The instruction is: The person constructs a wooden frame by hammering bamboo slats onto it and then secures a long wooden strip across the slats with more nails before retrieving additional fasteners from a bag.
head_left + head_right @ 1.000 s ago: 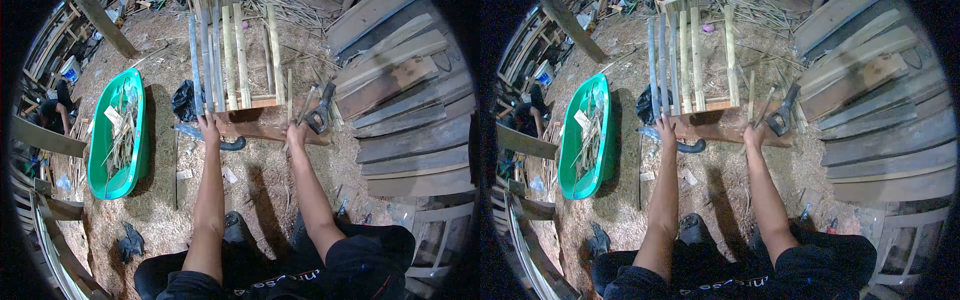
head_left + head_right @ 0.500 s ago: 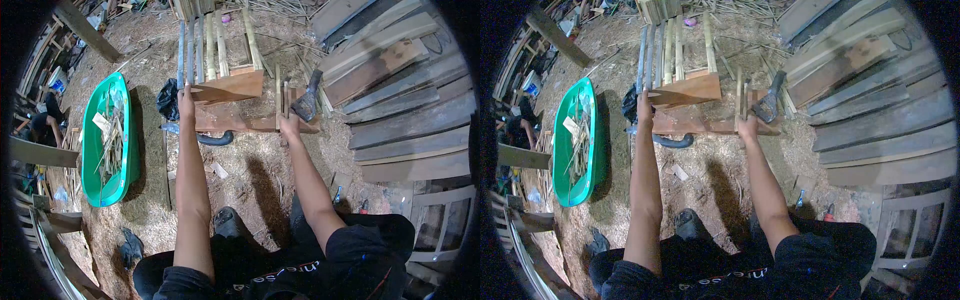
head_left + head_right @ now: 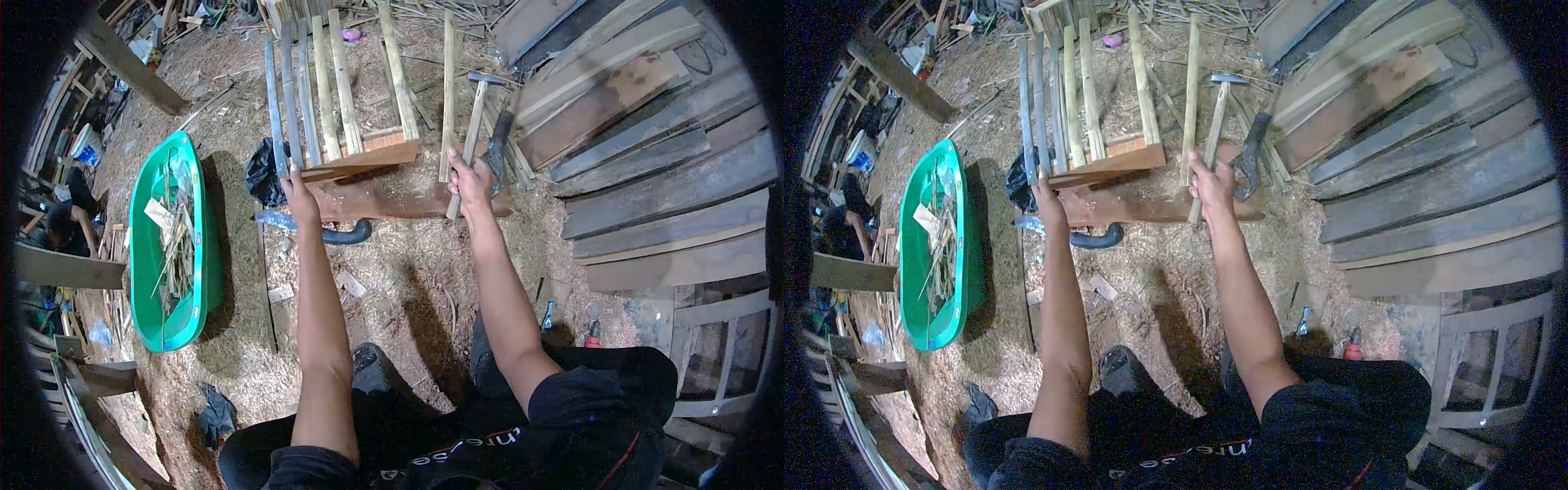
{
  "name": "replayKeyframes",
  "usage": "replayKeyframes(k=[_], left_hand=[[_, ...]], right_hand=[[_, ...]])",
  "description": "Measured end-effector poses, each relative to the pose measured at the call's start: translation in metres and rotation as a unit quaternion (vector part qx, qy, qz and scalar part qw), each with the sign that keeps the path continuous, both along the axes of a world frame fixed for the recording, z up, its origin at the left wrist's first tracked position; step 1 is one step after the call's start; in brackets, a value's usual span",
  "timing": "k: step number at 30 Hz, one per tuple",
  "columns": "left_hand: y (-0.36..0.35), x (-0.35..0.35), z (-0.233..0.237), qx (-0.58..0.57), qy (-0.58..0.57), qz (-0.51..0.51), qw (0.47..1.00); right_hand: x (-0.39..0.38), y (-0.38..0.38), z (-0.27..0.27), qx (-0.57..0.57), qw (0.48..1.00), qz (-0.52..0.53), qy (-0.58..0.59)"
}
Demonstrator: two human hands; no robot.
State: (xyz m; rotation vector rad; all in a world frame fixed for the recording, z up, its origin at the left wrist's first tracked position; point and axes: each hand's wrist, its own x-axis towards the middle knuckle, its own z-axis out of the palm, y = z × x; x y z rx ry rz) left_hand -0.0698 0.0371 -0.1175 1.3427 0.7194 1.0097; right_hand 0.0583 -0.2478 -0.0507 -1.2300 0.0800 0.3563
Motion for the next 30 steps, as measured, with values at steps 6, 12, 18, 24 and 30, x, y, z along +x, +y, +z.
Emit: replayKeyframes(k=[6, 12, 18, 24, 30], left_hand=[[-0.013, -0.017, -0.022, 0.029, 0.021, 0.028, 0.999], [-0.033, -0.029, -0.039, 0.012, -0.001, 0.057, 0.998], [-0.036, -0.035, -0.038, -0.001, 0.002, 0.043, 0.999], [-0.034, -0.033, -0.038, 0.003, 0.008, 0.034, 0.999], [-0.035, -0.034, -0.031, 0.018, 0.018, 0.031, 0.999]], right_hand=[[-0.005, 0.008, 0.008, 0.004, 0.998, 0.034, -0.058], [-0.018, 0.025, 0.014, -0.022, 0.994, 0.053, -0.092], [-0.026, 0.045, -0.003, -0.104, 0.973, 0.083, -0.188], [-0.034, 0.056, -0.020, -0.153, 0.953, 0.075, -0.250], [-0.033, 0.055, -0.018, -0.129, 0.964, 0.077, -0.218]])
